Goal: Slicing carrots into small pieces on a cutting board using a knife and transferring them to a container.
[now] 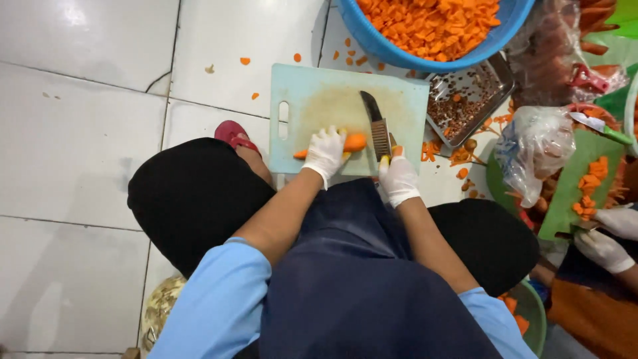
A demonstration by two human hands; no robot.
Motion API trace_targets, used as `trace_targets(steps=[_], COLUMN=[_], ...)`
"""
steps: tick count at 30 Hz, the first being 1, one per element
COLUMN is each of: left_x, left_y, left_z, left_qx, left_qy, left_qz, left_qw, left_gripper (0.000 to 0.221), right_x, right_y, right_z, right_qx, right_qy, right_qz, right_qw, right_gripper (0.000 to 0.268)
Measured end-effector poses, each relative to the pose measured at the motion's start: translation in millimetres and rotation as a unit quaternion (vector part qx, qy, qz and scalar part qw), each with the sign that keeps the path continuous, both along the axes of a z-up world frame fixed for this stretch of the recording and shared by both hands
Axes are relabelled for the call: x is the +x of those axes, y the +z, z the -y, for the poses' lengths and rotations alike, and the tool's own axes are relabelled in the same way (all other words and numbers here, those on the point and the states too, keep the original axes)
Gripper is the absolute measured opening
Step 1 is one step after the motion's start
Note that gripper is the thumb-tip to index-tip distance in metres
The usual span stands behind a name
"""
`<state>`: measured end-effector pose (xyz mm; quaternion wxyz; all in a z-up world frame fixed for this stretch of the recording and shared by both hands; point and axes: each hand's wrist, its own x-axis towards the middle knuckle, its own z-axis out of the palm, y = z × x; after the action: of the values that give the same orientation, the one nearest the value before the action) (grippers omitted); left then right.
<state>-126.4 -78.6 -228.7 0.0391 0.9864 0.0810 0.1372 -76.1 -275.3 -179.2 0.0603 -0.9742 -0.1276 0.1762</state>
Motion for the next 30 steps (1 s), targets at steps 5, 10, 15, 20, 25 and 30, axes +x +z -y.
trace_targets(steps=[5, 10, 15, 20, 25, 30], left_x=[3.3, 5.7, 6.7, 8.0, 7.8, 10.1], left_y=[14.8, 10.7, 15.0, 6.4, -5.1, 7.9], left_z=[6.5, 11.0, 10.6, 13.2, 16.9, 9.8], left_qx=[-0.036, -0.036, -0.055, -0.071, -0.078, -0.065], left_qy=[0.012, 0.011, 0.009, -0.001, -0.014, -0.017], left_qz=[0.015, 0.022, -0.017, -0.027, -0.031, -0.091], left_qw=[0.999, 0.999, 0.998, 0.997, 0.996, 0.994], left_gripper=[0.057, 0.058, 0.066, 0.059, 0.059, 0.053], right_x=[1.6, 0.5, 11.4, 25.0, 13.7, 3.5], right_y=[-5.6, 8.2, 21.9, 8.7, -4.0, 38.9], right_z=[-12.8, -24.3, -37.0, -39.8, -42.8, -69.6], right_qx=[-0.007, -0.025, -0.106, -0.151, -0.177, -0.006], right_qy=[0.032, 0.065, 0.069, 0.073, 0.075, 0.126], right_qz=[0.054, 0.058, -0.047, -0.133, -0.138, -0.004], right_qw=[0.998, 0.996, 0.991, 0.977, 0.972, 0.992], right_gripper=[0.032, 0.026, 0.028, 0.038, 0.052, 0.035])
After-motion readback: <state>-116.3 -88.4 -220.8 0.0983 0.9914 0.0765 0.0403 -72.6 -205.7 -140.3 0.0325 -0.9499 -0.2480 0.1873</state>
